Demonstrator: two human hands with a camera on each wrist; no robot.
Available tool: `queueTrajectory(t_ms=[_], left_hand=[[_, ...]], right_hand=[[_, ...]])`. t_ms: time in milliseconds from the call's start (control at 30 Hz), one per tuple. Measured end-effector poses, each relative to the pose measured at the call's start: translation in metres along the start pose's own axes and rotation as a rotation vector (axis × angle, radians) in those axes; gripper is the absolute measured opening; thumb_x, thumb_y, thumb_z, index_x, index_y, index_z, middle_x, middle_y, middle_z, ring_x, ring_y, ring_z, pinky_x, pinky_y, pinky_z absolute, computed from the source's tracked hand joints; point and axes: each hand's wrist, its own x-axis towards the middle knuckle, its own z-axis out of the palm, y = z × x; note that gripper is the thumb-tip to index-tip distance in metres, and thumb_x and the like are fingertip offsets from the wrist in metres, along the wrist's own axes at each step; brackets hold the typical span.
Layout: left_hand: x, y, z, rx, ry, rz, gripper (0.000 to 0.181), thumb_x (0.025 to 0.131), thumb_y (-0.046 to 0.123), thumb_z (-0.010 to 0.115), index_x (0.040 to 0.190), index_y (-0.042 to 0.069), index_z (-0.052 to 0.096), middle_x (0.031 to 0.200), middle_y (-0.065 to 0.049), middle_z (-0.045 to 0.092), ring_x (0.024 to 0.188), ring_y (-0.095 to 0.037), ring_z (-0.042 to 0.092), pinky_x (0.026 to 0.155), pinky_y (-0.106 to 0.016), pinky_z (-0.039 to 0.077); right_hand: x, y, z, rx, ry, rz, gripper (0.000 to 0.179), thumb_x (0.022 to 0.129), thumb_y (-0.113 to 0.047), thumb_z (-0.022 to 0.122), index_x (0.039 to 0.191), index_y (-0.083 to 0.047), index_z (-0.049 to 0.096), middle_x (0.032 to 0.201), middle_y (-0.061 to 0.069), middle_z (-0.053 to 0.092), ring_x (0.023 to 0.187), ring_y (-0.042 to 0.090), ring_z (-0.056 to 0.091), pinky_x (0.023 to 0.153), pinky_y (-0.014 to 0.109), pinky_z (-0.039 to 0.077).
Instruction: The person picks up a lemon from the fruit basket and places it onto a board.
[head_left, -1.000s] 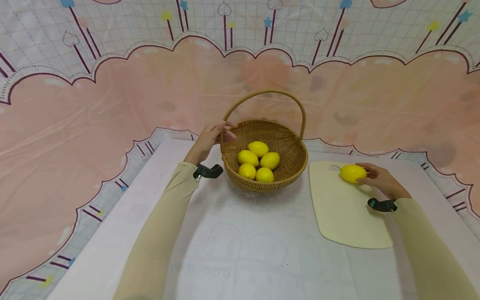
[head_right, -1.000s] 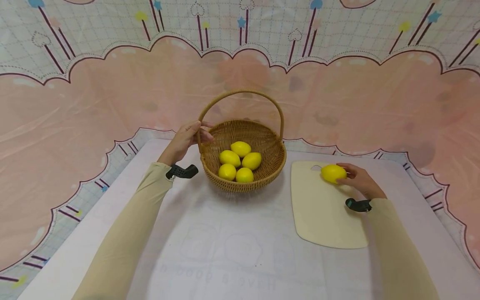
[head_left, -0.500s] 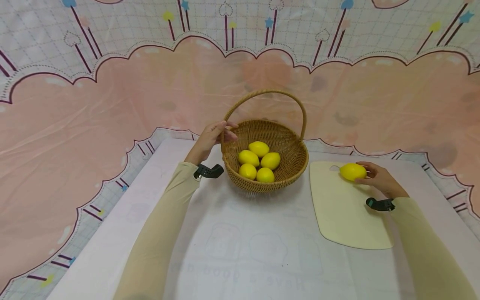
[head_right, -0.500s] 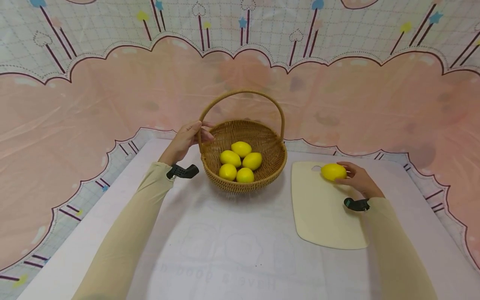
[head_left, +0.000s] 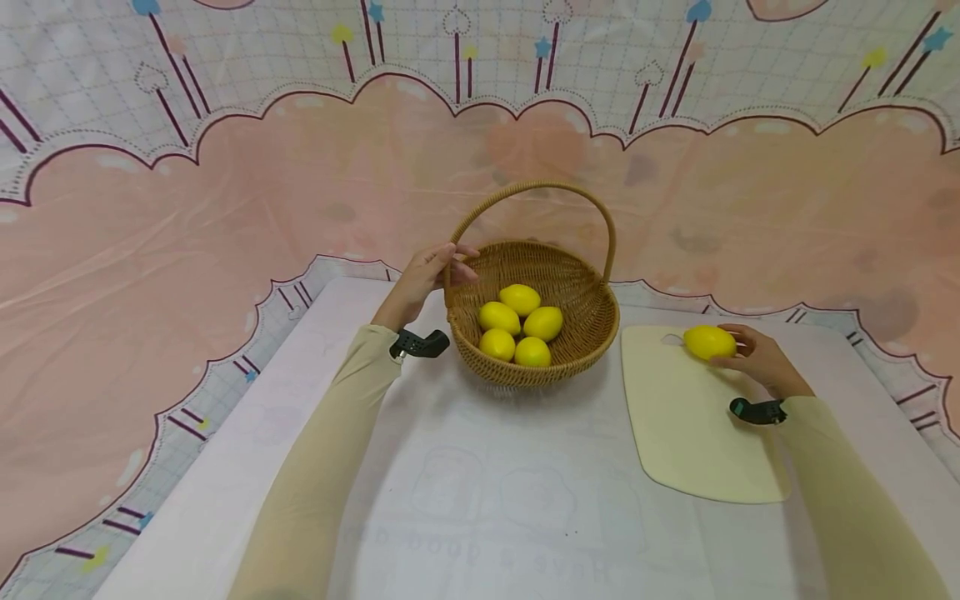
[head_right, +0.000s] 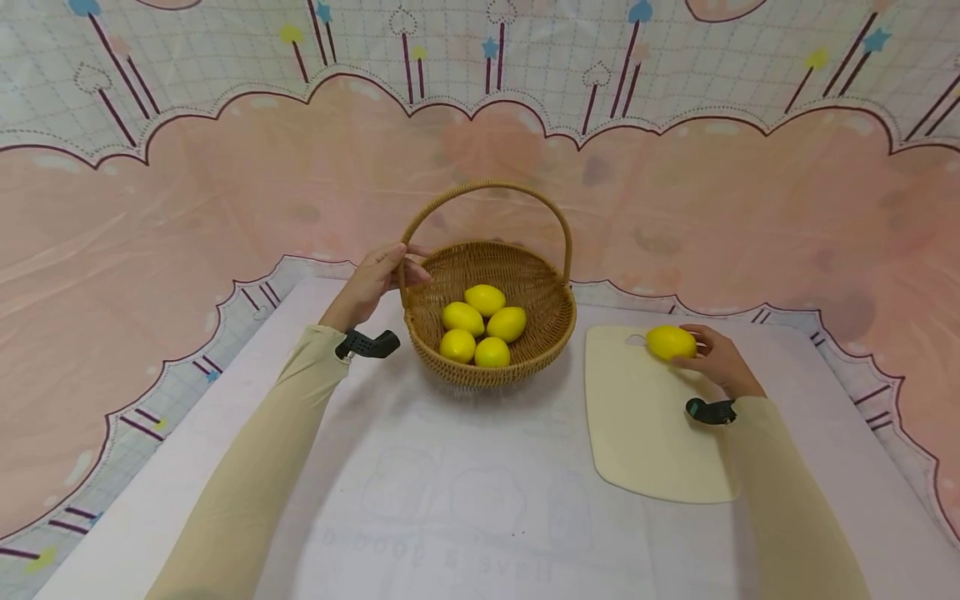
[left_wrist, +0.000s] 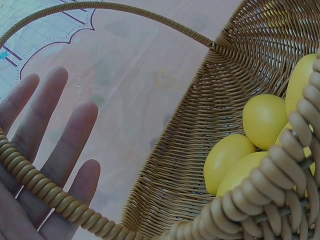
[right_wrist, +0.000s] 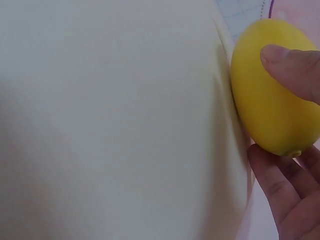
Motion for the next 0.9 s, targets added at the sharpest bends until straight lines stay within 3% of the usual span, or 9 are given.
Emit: queueTrajectory(t_ms=[133, 200, 333, 400, 533, 633, 833, 900], left_hand=[[0.0, 0.001, 0.0, -0.002, 0.002, -0.004, 0.046, 0.103, 0.037, 0.031, 0.117, 0.004, 0.06, 0.076, 0.014, 0.07, 0.087, -0.008, 0.066, 0.088, -0.031, 0.05], [-0.001, 0.001, 0.0, 0.0, 0.0, -0.004, 0.046, 0.103, 0.037, 0.031, 0.117, 0.003, 0.059, 0.076, 0.014, 0.07, 0.087, -0.008, 0.067, 0.088, -0.031, 0.05], [-0.001, 0.002, 0.0, 0.006, -0.002, -0.002, 0.046, 0.103, 0.036, 0.031, 0.117, 0.003, 0.059, 0.076, 0.014, 0.07, 0.087, -0.009, 0.067, 0.088, -0.031, 0.05], [-0.002, 0.004, 0.001, 0.004, -0.007, -0.006, 0.045, 0.103, 0.034, 0.03, 0.117, 0.003, 0.059, 0.076, 0.014, 0.07, 0.087, -0.007, 0.067, 0.089, -0.03, 0.05], [-0.008, 0.017, 0.005, -0.007, -0.013, -0.019, 0.043, 0.104, 0.028, 0.029, 0.117, -0.001, 0.058, 0.076, 0.012, 0.07, 0.086, -0.006, 0.066, 0.091, -0.029, 0.049], [-0.012, 0.024, 0.007, -0.012, -0.016, -0.022, 0.044, 0.104, 0.025, 0.028, 0.118, -0.005, 0.055, 0.075, 0.011, 0.07, 0.085, -0.006, 0.067, 0.09, -0.029, 0.05], [-0.006, 0.014, 0.004, -0.005, -0.01, -0.021, 0.044, 0.104, 0.028, 0.028, 0.117, -0.001, 0.058, 0.075, 0.013, 0.07, 0.085, -0.006, 0.067, 0.089, -0.028, 0.05], [-0.003, 0.009, 0.002, -0.001, -0.005, -0.019, 0.044, 0.104, 0.031, 0.029, 0.117, 0.001, 0.058, 0.075, 0.013, 0.07, 0.086, -0.007, 0.067, 0.088, -0.028, 0.05]], right_hand=[[0.001, 0.0, 0.0, -0.008, 0.012, 0.015, 0.085, 0.086, -0.033, 0.068, 0.146, 0.002, 0.02, 0.146, 0.034, 0.025, 0.128, 0.05, 0.034, 0.074, 0.003, 0.046], [0.002, 0.001, 0.0, -0.021, 0.019, 0.02, 0.084, 0.086, -0.033, 0.068, 0.147, 0.002, 0.02, 0.147, 0.033, 0.025, 0.129, 0.05, 0.034, 0.086, 0.017, 0.051], [0.004, 0.001, 0.0, -0.037, 0.028, 0.025, 0.084, 0.087, -0.033, 0.067, 0.147, 0.002, 0.02, 0.148, 0.032, 0.024, 0.13, 0.05, 0.033, 0.101, 0.046, 0.039], [0.004, 0.001, 0.0, -0.04, 0.029, 0.023, 0.084, 0.087, -0.034, 0.067, 0.146, 0.002, 0.02, 0.148, 0.032, 0.024, 0.13, 0.051, 0.033, 0.102, 0.051, 0.034], [0.003, 0.003, -0.002, -0.05, 0.015, 0.014, 0.083, 0.087, -0.035, 0.067, 0.146, 0.003, 0.022, 0.147, 0.032, 0.026, 0.129, 0.05, 0.034, 0.102, 0.05, 0.039], [0.002, 0.005, -0.004, -0.058, -0.019, 0.0, 0.082, 0.086, -0.036, 0.067, 0.145, 0.002, 0.024, 0.146, 0.029, 0.029, 0.129, 0.048, 0.035, 0.099, 0.04, 0.046], [-0.002, 0.004, -0.009, -0.051, -0.097, -0.007, 0.081, 0.086, -0.036, 0.067, 0.145, 0.001, 0.025, 0.147, 0.027, 0.028, 0.13, 0.045, 0.035, 0.102, 0.041, 0.044], [-0.004, 0.004, -0.01, -0.045, -0.109, -0.021, 0.08, 0.086, -0.032, 0.068, 0.145, 0.002, 0.026, 0.147, 0.027, 0.03, 0.127, 0.039, 0.04, 0.098, 0.03, 0.048]])
